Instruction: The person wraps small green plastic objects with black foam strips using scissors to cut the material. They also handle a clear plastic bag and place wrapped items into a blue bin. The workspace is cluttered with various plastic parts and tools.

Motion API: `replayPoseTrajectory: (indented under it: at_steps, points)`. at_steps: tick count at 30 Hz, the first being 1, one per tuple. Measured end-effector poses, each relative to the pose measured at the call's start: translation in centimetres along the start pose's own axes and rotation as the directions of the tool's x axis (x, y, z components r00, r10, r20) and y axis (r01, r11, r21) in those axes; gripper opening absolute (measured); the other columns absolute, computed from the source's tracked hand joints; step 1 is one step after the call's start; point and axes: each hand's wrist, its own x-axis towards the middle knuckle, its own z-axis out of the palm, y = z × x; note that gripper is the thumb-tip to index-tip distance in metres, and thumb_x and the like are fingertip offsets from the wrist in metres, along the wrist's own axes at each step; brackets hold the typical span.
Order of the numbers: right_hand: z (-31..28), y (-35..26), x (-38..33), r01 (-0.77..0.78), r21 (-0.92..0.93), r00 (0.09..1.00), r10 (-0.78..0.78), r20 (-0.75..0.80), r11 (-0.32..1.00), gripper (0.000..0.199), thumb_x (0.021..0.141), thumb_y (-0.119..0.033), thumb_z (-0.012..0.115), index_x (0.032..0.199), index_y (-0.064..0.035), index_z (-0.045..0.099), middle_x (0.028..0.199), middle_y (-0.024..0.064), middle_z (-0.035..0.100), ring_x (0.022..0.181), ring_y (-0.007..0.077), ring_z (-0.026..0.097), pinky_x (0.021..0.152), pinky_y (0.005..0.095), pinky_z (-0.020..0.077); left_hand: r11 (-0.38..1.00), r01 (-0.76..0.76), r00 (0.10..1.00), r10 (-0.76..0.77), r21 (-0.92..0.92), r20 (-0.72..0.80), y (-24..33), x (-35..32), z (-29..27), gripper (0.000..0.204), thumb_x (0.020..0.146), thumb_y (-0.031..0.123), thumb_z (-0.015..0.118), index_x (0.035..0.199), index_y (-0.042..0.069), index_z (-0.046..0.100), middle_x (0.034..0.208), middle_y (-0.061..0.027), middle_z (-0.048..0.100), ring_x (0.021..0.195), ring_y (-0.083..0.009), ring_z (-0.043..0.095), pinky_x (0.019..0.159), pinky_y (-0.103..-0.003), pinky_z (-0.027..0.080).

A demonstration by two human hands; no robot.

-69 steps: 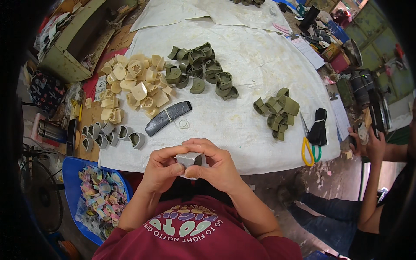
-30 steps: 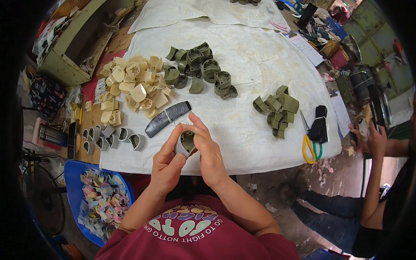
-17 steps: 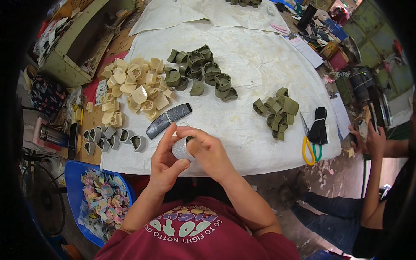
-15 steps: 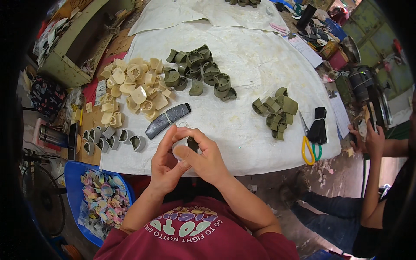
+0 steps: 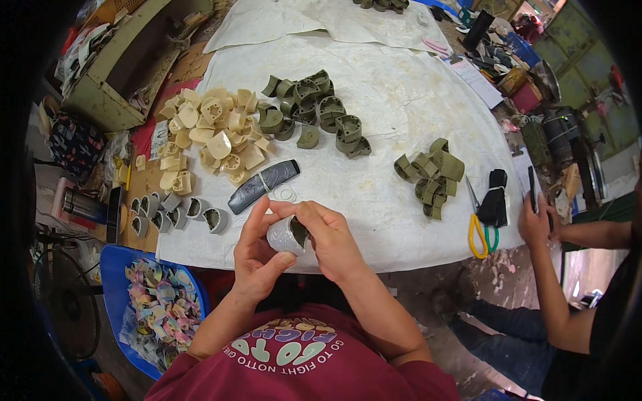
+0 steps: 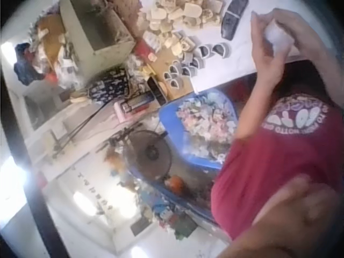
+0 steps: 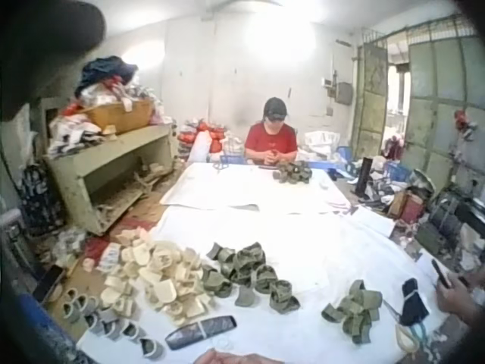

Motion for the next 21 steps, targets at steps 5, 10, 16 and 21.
replayPoseTrajectory:
  at_steps: [5, 10, 16, 21]
  points:
    - [1.2, 0.6, -1.0, 0.132, -0.15, 0.99, -0.137, -0.028, 0.98, 0.033, 0.1, -0.025, 0.05, 0.115, 0.0018, 0.062, 0.111, 0.0067, 0.063, 0.102, 0.0099, 0.055, 0.087, 0.0258, 0.0443, 0.992, -0.035, 0.999, 0.03, 0.119, 0.043, 0.0, 0.1, -0.4, 0.079, 0.081, 0.0, 0.068, 0.147, 0.001, 0.026, 0.14, -0.0152, 0.043, 0.129, -0.0223, 0.042, 0.108, -0.036, 0.031]
    - [0.5, 0.9, -0.6, 0.098, -0.142, 0.994, -0.103, -0.032, 0.985, 0.033, 0.097, -0.023, 0.055, 0.121, -0.0002, 0.059, 0.116, 0.0058, 0.061, 0.102, 0.0084, 0.053, 0.085, 0.0248, 0.0437, 0.995, -0.038, 0.998, 0.033, 0.094, 0.053, -0.4, -0.2, -0.3, 0.079, 0.082, 0.0, 0.067, 0.148, 0.002, 0.024, 0.138, -0.0147, 0.044, 0.126, -0.0221, 0.044, 0.107, -0.036, 0.032]
    - [1.5, 0.9, -1.2, 0.159, -0.166, 0.985, -0.167, -0.037, 0.973, 0.033, 0.098, -0.022, 0.053, 0.122, -0.0005, 0.059, 0.117, 0.0061, 0.061, 0.102, 0.0092, 0.054, 0.086, 0.0245, 0.0437, 0.998, 0.056, 0.997, -0.057, -0.021, -0.044, 0.6, 0.1, -0.2, 0.079, 0.082, -0.002, 0.066, 0.148, 0.003, 0.024, 0.138, -0.0155, 0.044, 0.127, -0.0213, 0.042, 0.106, -0.035, 0.034]
    - [-0.4, 1.4, -0.4, 0.042, -0.167, 0.999, -0.045, -0.013, 0.985, 0.048, 0.095, -0.029, 0.059, 0.134, -0.0029, 0.048, 0.132, 0.0079, 0.052, 0.114, 0.0117, 0.05, 0.089, 0.025, 0.0432, 0.997, -0.028, 1.0, 0.027, 0.075, 0.013, -0.3, 0.0, -0.4, 0.08, 0.081, -0.002, 0.065, 0.149, 0.004, 0.023, 0.138, -0.0159, 0.044, 0.128, -0.02, 0.041, 0.1, -0.032, 0.04]
